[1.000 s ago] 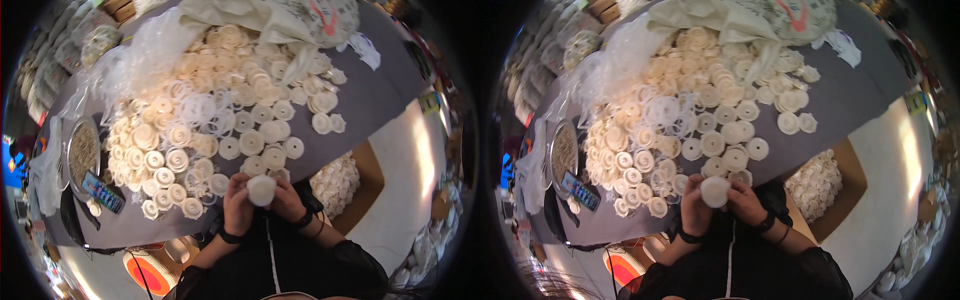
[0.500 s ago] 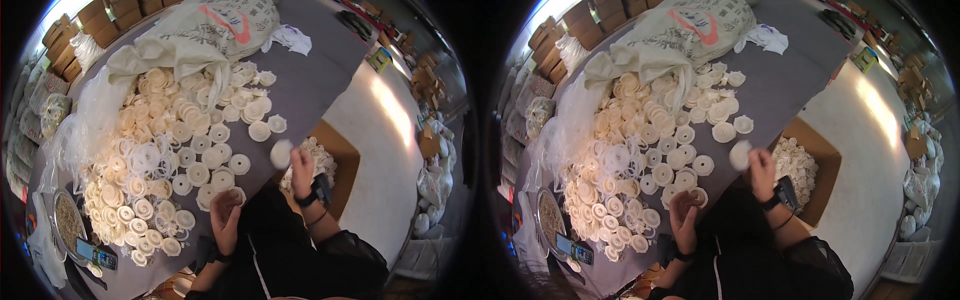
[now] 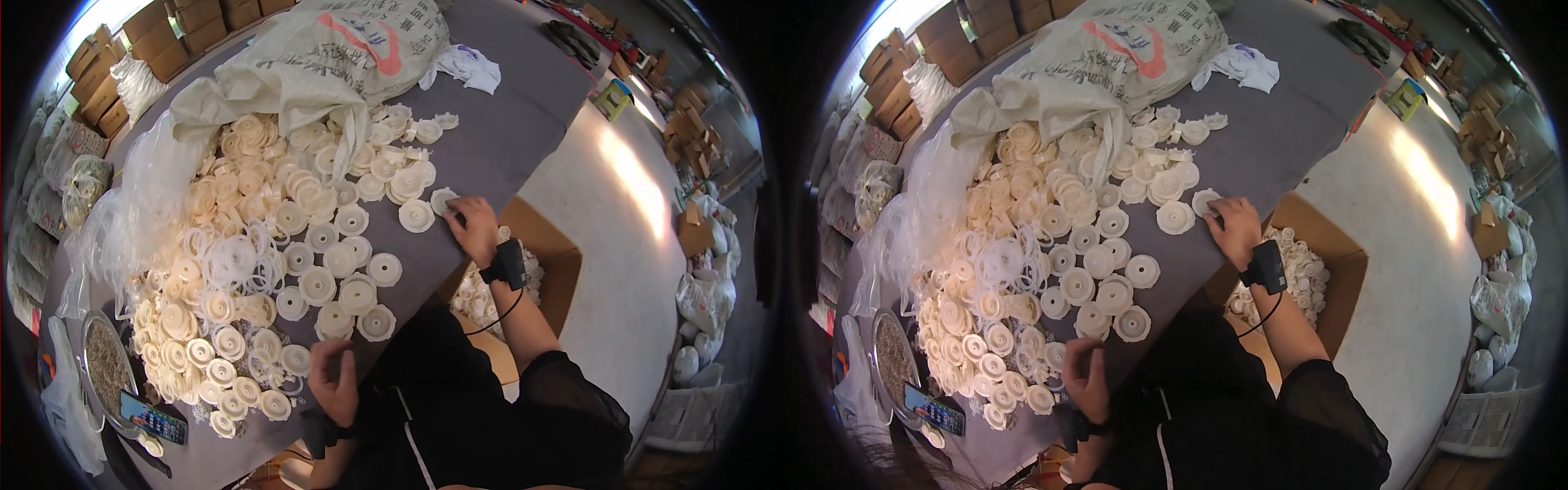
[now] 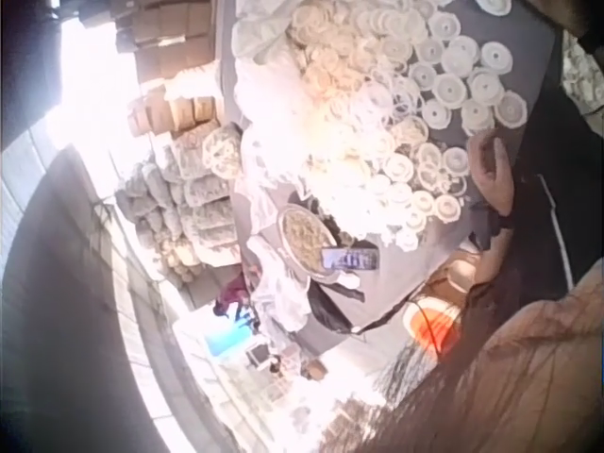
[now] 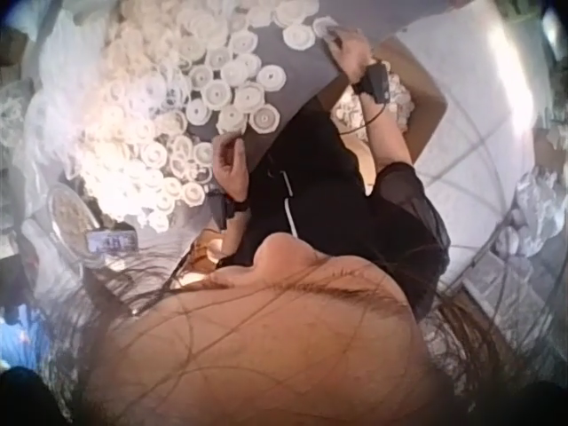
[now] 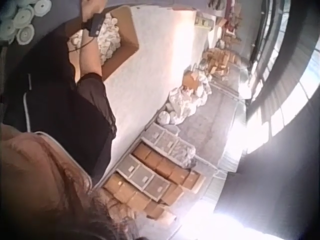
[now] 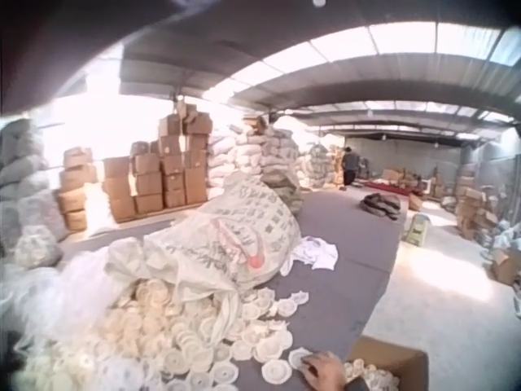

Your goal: The person inspects and sorts white plastic rings and plastic components by hand on a work table.

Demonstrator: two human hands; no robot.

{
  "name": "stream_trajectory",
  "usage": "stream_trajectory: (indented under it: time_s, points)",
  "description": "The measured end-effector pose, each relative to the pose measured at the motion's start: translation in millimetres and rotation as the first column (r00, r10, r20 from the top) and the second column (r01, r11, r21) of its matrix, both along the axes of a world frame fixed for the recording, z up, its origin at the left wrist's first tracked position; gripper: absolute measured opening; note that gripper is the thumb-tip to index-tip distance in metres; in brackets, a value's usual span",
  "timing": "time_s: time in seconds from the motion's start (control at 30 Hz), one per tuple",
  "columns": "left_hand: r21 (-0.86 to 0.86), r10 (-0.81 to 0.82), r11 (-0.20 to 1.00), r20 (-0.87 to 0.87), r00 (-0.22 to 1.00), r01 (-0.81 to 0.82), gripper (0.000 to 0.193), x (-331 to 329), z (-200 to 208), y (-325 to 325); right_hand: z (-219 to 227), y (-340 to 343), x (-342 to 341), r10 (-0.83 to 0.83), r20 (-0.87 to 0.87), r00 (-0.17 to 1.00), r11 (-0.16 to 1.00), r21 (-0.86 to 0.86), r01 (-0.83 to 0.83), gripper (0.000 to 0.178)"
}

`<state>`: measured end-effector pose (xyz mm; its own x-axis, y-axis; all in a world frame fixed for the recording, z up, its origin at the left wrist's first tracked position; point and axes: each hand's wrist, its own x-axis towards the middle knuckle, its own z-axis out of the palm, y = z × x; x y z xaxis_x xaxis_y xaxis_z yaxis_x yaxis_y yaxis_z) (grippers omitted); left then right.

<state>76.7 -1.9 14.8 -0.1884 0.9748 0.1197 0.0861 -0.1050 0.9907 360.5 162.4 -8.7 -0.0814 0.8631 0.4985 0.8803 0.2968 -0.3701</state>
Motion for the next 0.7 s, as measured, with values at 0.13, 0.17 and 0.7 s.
stream_trajectory:
  time_s: [0.13, 0.17, 0.7]
  points:
    - [0.097, 0.2, 0.98, -0.541, 0.817, -0.176, 0.022, -39, -3, 9, 3, -3, 0, 0.144, -0.062, 0.988, 0.989, -0.029, -0.146, 0.032]
    - [0.109, 0.23, 0.971, -0.67, 0.705, -0.213, 0.023, -45, -6, 9, 2, -7, 3, 0.123, -0.019, 0.992, 0.992, -0.001, -0.123, 0.029]
    - [0.151, 0.331, 0.919, -0.799, 0.502, -0.365, 0.019, -115, 0, 5, 18, -107, -118, -0.16, -0.983, -0.092, 0.827, -0.082, -0.557, 0.013]
